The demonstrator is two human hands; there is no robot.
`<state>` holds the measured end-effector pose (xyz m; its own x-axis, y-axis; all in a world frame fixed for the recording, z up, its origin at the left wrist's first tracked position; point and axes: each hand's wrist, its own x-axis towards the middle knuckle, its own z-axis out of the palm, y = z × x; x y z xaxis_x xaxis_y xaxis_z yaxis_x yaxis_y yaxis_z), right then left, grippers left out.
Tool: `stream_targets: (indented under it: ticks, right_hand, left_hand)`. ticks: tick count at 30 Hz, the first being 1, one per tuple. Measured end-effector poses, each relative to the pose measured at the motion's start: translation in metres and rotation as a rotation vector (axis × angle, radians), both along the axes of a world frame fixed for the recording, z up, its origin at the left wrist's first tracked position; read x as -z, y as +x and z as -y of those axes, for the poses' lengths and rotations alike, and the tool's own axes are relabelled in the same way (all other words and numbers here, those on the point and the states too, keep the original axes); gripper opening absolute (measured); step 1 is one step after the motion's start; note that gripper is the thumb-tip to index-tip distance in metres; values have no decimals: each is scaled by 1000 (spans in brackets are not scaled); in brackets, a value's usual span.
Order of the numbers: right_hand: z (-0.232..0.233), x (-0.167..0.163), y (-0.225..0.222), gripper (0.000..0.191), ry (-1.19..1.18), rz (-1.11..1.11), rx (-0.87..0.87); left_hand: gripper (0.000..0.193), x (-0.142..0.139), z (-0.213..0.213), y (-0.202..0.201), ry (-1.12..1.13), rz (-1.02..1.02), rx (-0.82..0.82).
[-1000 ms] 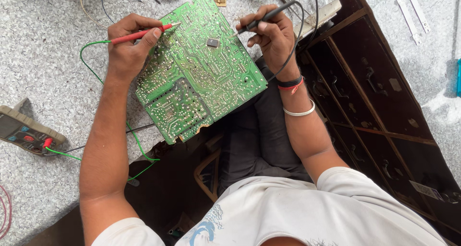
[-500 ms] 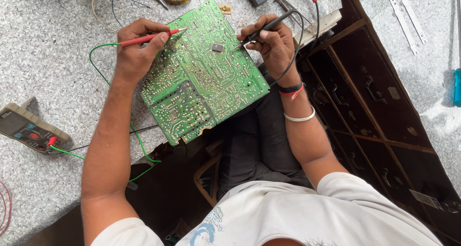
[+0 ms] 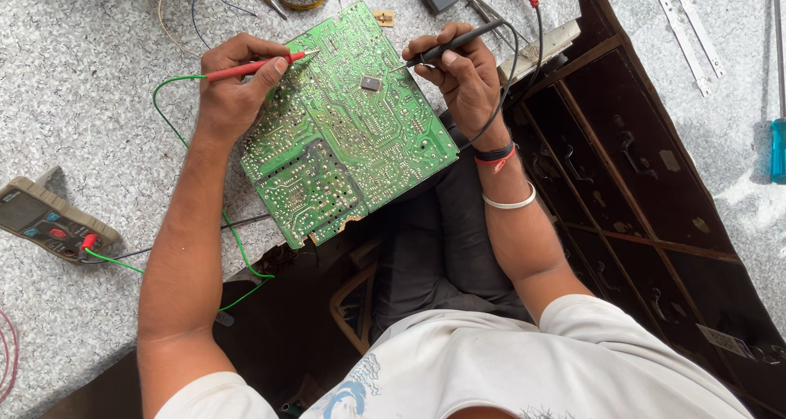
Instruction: The person holds a green circuit board on their lap and probes its solder joints with the red and black leads of a multimeter, moving the probes across different points on the board to test it. They occasionally reposition the board and reach for tools on the workbench while continuing to probe.
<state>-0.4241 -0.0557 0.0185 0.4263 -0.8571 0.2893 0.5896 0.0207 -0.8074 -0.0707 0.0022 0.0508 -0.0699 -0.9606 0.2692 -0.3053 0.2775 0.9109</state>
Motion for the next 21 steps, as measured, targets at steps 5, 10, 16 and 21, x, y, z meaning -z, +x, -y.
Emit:
stream_targets:
  ticks: [5, 10, 16, 21]
  right_hand:
    - [1, 7, 0, 19, -2, -48, 34]
    - [2, 11, 1, 22, -28, -99, 36]
    - [1, 6, 1, 24, -17, -115, 55]
    - [0, 2, 2, 24, -34, -107, 49]
  left_hand:
    - [15, 1, 0, 1, -36, 8, 11]
    - [14, 1, -1, 1, -14, 5, -2]
    - [14, 1, 0, 1, -38, 17, -1]
    - [14, 1, 0, 0, -13, -4, -3]
